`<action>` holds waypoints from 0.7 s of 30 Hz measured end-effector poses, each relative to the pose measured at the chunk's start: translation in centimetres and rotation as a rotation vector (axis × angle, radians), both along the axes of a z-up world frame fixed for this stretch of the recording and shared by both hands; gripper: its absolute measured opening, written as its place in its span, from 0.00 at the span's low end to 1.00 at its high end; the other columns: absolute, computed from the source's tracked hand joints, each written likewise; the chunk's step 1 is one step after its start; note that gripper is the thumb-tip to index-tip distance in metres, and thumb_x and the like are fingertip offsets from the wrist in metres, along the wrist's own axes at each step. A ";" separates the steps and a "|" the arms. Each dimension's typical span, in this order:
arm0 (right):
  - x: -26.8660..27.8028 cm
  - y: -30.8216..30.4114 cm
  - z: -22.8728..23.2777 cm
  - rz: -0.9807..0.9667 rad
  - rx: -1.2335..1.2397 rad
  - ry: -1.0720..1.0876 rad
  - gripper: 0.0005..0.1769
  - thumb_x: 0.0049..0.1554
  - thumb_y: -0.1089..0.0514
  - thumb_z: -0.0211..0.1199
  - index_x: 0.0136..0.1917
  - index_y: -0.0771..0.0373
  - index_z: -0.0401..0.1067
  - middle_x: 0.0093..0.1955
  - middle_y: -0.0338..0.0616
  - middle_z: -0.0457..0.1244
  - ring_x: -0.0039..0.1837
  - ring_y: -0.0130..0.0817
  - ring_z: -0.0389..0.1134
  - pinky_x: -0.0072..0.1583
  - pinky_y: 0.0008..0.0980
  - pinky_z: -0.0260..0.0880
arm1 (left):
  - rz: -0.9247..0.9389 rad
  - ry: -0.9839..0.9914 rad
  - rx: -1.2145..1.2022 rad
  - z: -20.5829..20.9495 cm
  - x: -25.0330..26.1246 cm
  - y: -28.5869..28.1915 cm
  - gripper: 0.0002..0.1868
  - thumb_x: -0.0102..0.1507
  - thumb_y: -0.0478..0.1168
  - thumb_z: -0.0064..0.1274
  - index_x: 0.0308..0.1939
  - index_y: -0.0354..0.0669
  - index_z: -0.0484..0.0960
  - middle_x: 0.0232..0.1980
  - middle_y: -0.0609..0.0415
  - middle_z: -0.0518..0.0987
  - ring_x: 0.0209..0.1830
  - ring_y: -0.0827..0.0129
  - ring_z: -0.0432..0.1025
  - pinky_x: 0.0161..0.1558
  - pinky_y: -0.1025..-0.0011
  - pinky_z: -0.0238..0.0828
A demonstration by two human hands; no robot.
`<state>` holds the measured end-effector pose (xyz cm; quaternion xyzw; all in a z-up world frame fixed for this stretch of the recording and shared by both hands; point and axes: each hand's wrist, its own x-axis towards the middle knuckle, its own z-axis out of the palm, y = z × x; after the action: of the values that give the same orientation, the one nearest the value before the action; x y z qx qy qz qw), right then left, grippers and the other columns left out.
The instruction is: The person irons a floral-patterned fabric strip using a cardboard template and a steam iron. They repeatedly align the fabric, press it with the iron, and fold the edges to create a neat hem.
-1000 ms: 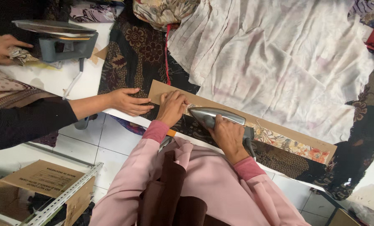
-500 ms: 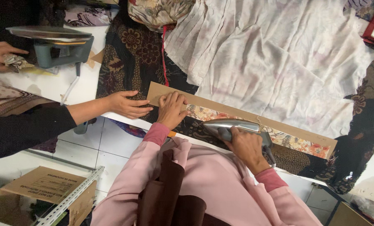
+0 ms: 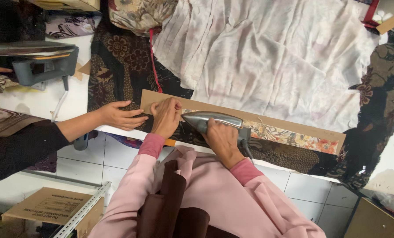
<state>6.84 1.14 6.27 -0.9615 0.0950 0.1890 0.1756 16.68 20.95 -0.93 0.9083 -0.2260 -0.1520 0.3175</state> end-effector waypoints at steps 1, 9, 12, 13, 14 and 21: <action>0.1 0.0 -0.1 -0.005 0.014 -0.001 0.21 0.52 0.42 0.71 0.44 0.61 0.71 0.34 0.52 0.70 0.35 0.50 0.72 0.36 0.49 0.70 | 0.000 -0.014 0.010 0.0 -0.2 -0.1 0.14 0.60 0.32 0.49 0.49 0.48 0.73 0.44 0.60 0.76 0.53 0.64 0.71 0.62 0.52 0.48; -3.4 -5.0 0.9 -0.053 0.073 -0.094 0.22 0.48 0.47 0.74 0.46 0.62 0.71 0.37 0.50 0.69 0.36 0.51 0.72 0.35 0.49 0.69 | 0.036 -0.061 0.165 1.2 -1.8 -1.5 0.25 0.60 0.53 0.59 0.52 0.43 0.72 0.52 0.52 0.72 0.61 0.56 0.64 0.67 0.43 0.41; -7.7 -8.7 2.5 -0.036 0.080 -0.096 0.23 0.46 0.47 0.74 0.47 0.61 0.71 0.39 0.48 0.70 0.36 0.50 0.72 0.35 0.48 0.68 | 0.055 -0.102 0.289 1.4 -2.9 -2.8 0.43 0.50 0.69 0.65 0.53 0.41 0.70 0.53 0.48 0.68 0.62 0.52 0.59 0.66 0.40 0.39; -8.9 -9.7 2.7 -0.032 0.072 -0.055 0.22 0.46 0.46 0.74 0.46 0.61 0.71 0.39 0.47 0.70 0.36 0.50 0.72 0.35 0.48 0.68 | 0.057 -0.139 0.342 1.3 -3.4 -3.3 0.48 0.46 0.74 0.66 0.53 0.40 0.70 0.53 0.47 0.67 0.62 0.50 0.57 0.66 0.39 0.39; -9.7 -10.6 2.6 -0.027 0.064 -0.015 0.22 0.46 0.45 0.74 0.45 0.60 0.71 0.39 0.45 0.70 0.37 0.50 0.72 0.35 0.48 0.68 | 0.064 -0.167 0.364 1.1 -3.7 -3.8 0.49 0.47 0.75 0.66 0.53 0.41 0.69 0.54 0.46 0.66 0.62 0.49 0.57 0.66 0.41 0.40; -11.4 -13.6 0.1 -0.006 0.004 -0.085 0.19 0.51 0.43 0.71 0.44 0.59 0.71 0.38 0.46 0.69 0.35 0.45 0.72 0.34 0.45 0.67 | 0.130 -0.159 0.422 -0.5 -4.6 -4.5 0.51 0.48 0.75 0.67 0.58 0.42 0.66 0.58 0.43 0.62 0.60 0.46 0.55 0.65 0.45 0.44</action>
<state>-4.59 -12.43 6.40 -0.9679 0.0900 0.1477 0.1821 12.05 16.50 -1.41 0.9763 -0.1546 -0.1032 0.1108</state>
